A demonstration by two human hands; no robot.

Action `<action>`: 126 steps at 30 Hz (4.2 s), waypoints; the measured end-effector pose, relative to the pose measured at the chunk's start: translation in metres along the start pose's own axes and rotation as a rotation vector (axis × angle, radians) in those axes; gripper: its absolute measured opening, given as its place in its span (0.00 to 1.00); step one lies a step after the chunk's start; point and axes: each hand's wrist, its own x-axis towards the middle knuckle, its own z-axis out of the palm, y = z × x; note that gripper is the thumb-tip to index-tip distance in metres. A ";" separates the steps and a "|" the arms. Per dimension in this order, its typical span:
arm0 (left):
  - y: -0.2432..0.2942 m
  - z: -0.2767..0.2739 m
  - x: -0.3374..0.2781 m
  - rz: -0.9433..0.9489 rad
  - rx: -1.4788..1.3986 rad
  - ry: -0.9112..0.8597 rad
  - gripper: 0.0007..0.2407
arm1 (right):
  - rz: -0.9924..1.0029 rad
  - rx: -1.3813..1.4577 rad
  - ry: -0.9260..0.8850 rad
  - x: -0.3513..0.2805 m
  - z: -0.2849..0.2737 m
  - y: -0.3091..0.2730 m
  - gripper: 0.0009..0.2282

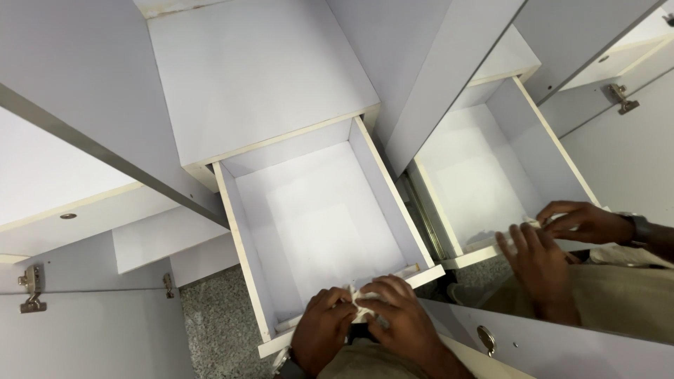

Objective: The person cleans the interior of a white cabinet and its drawers using a cloth. They wipe the bottom, sides, and top surfaces of the cabinet, then open and wipe the inside of a drawer before closing it.

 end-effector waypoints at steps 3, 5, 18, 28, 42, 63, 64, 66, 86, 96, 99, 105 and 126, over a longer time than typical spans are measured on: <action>-0.004 0.013 0.009 0.065 -0.054 0.030 0.03 | 0.119 0.040 -0.011 -0.007 -0.005 0.012 0.16; -0.005 0.022 0.015 0.095 -0.041 0.035 0.03 | 0.156 0.041 -0.022 -0.007 -0.011 0.015 0.16; 0.004 0.072 0.051 0.228 0.010 0.063 0.04 | 0.492 -0.211 0.082 -0.008 -0.031 0.022 0.11; 0.020 0.047 0.058 0.061 -0.095 -0.144 0.14 | 0.575 -0.164 -0.035 -0.002 -0.056 0.018 0.22; -0.013 -0.002 0.132 0.251 0.173 -0.274 0.07 | 0.533 -0.123 0.134 0.048 -0.064 0.026 0.08; -0.092 0.033 0.261 0.345 0.387 -0.056 0.12 | 0.464 -0.481 0.329 0.141 0.002 0.139 0.06; -0.085 0.033 0.257 0.347 0.389 -0.052 0.12 | 0.460 -0.483 0.332 0.136 -0.002 0.131 0.06; -0.069 0.043 0.240 0.375 0.398 -0.123 0.13 | 0.460 -0.421 0.392 0.111 -0.007 0.112 0.04; -0.142 0.011 0.176 0.109 0.459 0.199 0.07 | 0.242 -0.480 0.183 0.184 0.037 0.069 0.06; -0.257 0.039 0.199 -0.329 0.568 0.112 0.25 | 0.199 -0.364 -0.069 0.249 0.111 0.158 0.24; -0.242 0.037 0.186 -0.351 0.562 0.105 0.27 | 0.195 -0.360 -0.151 0.243 0.111 0.158 0.22; -0.233 0.020 0.208 -0.315 0.515 0.153 0.29 | 0.086 -0.345 -0.013 0.253 0.115 0.164 0.24; -0.262 0.009 0.208 -0.607 0.529 0.225 0.23 | -0.005 -0.582 -0.076 0.292 0.161 0.180 0.24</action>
